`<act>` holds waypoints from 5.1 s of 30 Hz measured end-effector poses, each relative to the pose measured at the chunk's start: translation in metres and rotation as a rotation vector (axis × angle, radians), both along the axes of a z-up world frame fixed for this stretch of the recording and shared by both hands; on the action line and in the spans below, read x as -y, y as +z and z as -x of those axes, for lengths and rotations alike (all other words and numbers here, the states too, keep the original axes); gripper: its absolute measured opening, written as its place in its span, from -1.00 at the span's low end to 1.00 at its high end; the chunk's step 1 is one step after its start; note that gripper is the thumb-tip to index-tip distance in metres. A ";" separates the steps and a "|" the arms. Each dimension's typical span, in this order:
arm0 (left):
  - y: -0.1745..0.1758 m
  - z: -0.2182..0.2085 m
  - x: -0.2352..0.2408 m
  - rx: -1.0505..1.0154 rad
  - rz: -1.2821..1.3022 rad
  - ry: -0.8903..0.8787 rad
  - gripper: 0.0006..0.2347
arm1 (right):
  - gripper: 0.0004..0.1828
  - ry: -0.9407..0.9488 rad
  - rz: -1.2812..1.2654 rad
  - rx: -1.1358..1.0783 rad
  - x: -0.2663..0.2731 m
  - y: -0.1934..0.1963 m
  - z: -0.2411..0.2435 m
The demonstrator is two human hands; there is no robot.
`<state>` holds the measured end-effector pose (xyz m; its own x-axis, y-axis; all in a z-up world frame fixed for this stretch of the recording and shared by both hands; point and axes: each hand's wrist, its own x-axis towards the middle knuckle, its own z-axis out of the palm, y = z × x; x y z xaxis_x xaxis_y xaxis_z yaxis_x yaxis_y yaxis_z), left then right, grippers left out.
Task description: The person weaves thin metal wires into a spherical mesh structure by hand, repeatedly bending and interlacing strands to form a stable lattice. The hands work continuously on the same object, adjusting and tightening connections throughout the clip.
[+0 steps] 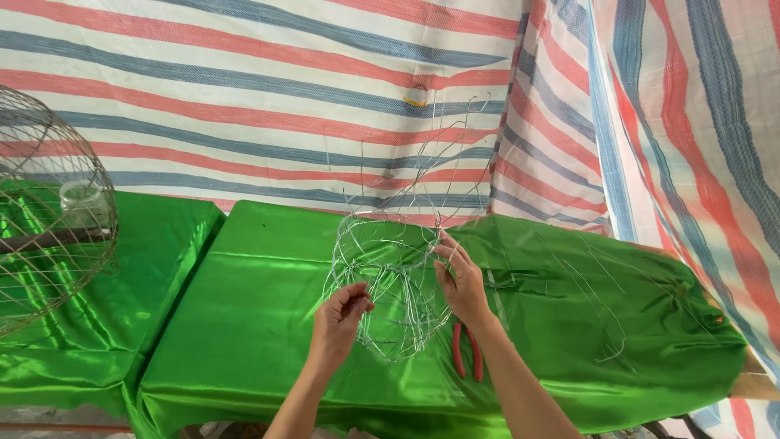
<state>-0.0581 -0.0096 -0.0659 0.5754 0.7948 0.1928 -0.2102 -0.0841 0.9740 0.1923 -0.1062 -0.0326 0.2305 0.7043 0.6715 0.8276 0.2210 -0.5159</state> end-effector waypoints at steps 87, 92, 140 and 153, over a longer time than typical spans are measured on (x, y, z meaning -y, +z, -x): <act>0.037 0.029 0.062 -0.795 -0.843 0.350 -0.70 | -0.82 0.131 0.127 0.109 0.037 0.062 0.099; 0.072 0.031 0.034 -0.069 -1.153 0.526 -0.78 | -0.88 0.240 0.003 -0.002 0.044 0.074 0.108; 0.114 0.048 0.056 -0.164 -0.785 0.198 -0.80 | -0.93 0.368 0.022 -0.021 0.041 0.090 0.111; 0.035 0.056 0.048 -0.006 -1.014 0.470 -0.80 | -0.91 0.381 0.136 -0.075 0.041 0.091 0.105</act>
<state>-0.1140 -0.0579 -0.0308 0.2620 0.4102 0.8735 0.0564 -0.9101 0.4105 0.0870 -0.1471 0.0589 -0.0192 0.8298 0.5577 0.6583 0.4304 -0.6176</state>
